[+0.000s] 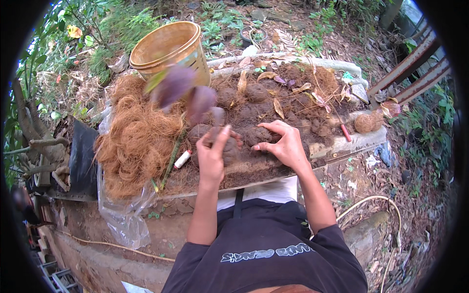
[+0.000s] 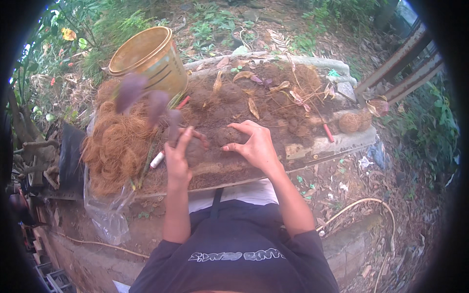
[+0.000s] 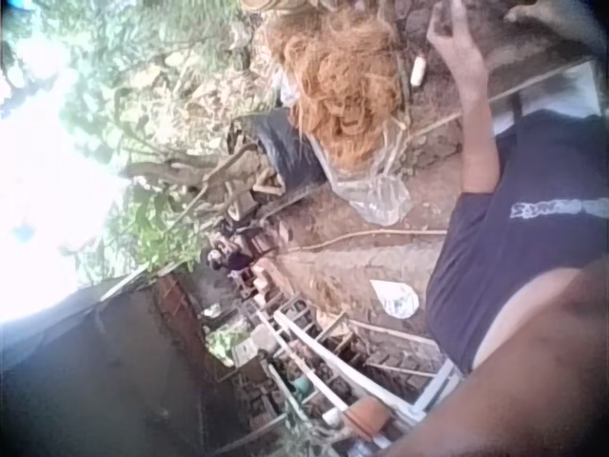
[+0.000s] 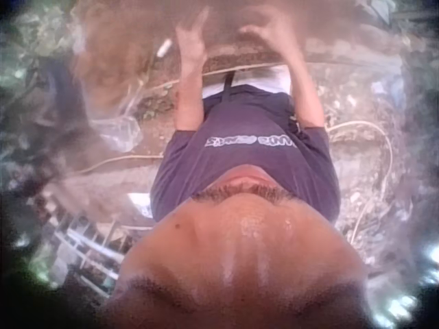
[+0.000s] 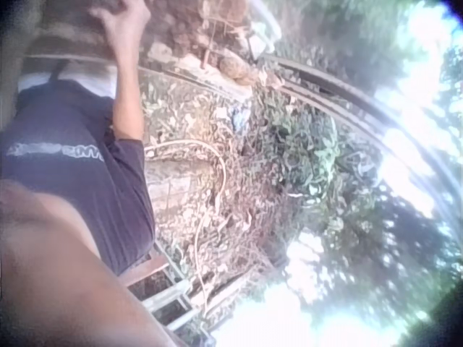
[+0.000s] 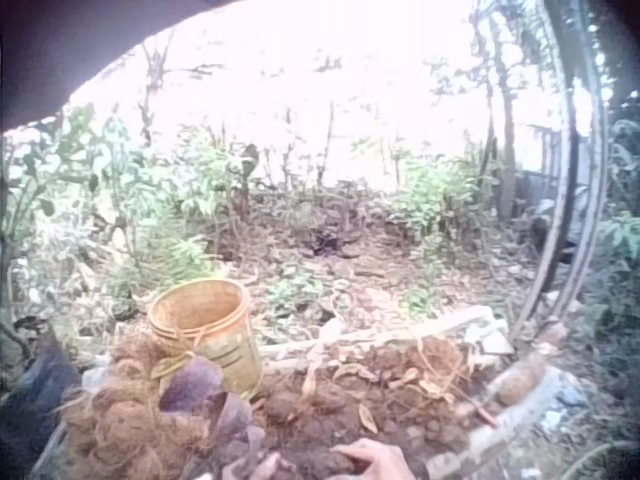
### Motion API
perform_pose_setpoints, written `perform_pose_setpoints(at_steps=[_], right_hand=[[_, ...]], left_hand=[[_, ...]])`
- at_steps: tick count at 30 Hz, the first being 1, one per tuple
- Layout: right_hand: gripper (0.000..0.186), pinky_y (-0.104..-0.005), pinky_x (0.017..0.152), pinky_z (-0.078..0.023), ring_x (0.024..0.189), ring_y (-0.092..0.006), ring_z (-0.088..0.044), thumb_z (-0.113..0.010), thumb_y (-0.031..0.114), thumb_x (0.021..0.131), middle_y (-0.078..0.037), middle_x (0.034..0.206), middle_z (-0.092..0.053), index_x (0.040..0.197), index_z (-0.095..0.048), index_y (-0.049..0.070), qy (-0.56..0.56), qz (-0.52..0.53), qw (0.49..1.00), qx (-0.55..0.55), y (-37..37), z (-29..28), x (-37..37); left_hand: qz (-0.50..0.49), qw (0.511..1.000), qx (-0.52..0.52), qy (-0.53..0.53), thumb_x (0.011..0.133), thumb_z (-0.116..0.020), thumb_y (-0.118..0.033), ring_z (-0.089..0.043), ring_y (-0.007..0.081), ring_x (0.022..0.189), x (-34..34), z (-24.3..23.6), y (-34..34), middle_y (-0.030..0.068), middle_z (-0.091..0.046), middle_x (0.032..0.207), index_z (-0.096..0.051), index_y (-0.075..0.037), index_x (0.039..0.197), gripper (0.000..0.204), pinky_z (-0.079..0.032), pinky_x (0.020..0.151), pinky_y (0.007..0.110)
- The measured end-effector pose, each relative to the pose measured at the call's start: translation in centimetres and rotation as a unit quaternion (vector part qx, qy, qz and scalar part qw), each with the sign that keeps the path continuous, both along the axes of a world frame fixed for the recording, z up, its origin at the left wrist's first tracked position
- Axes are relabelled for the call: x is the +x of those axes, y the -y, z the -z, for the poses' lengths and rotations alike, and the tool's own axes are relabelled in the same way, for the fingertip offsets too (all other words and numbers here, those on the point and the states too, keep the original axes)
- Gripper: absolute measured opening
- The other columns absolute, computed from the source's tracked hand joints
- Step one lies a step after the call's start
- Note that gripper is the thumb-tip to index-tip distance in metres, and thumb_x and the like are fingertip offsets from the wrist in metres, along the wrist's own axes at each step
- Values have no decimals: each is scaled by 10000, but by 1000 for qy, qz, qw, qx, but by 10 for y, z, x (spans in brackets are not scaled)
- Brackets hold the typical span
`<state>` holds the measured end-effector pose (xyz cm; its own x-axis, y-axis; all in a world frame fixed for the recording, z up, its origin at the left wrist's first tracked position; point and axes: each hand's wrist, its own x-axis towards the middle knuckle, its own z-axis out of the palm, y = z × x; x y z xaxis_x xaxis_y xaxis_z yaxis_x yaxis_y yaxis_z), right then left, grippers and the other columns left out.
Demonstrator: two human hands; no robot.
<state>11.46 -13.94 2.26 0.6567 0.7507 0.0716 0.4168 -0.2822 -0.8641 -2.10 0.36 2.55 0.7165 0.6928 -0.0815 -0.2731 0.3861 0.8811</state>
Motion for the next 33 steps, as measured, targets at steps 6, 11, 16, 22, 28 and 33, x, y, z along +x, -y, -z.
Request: perform_pose_setpoints(at_steps=[6, 11, 16, 22, 28, 33], right_hand=[[517, -362, 819, -503, 923, -298, -668, -848, 189, 681, -150, 979, -684, 1128, -675, -6, -28, -8, 999, 27, 0, 10, 5], [457, -320, 801, -526, 916, -176, -672, -814, 105, 722, -136, 1026, -689, 1136, -664, -16, -10, -22, 999, -42, -2, -4, 3], [428, -325, 816, -516, 927, -245, -690, -791, 127, 747, -156, 1023, -698, 1129, -665, -18, 112, -40, 992, 35, -4, 5, 0], [320, -303, 821, -508, 937, -170, -684, -730, 115, 830, -159, 1001, -723, 1114, -673, -19, -69, 14, 997, -12, 0, 2, 6], [280, -278, 778, -513, 833, -122, -679, -688, 106, 869, -140, 961, -730, 1118, -674, -20, -35, 45, 998, -17, -1, 11, 9], [308, -301, 754, -510, 806, -142, -679, -679, 194, 885, -141, 897, -736, 1123, -682, -1, -78, 70, 986, 130, -1, 27, 15]], left_hand=[[-10, 1000, 2, -27, 866, -698, -20, -679, 172, 731, 11, 16, 18, 80, -661, 888, -609, 19, 908, 105, -561, 672, 292], [8, 998, -55, -15, 883, -679, -40, -685, 172, 711, 10, 11, 19, 77, -662, 886, -628, 22, 937, 96, -567, 647, 300], [18, 998, -46, -24, 897, -665, -63, -690, 167, 704, 9, 14, 18, 81, -666, 866, -644, 17, 941, 93, -567, 639, 300], [10, 998, -21, -52, 906, -646, -146, -687, 192, 684, 13, 20, 17, 89, -663, 817, -634, 17, 970, 176, -556, 600, 300], [20, 998, -12, -64, 907, -639, -139, -683, 191, 673, 12, 23, 14, 96, -665, 812, -628, 27, 947, 171, -555, 589, 302], [-11, 999, -40, -23, 933, -610, -189, -673, 209, 658, 13, 23, 17, 97, -649, 817, -619, 10, 929, 199, -544, 584, 316]])
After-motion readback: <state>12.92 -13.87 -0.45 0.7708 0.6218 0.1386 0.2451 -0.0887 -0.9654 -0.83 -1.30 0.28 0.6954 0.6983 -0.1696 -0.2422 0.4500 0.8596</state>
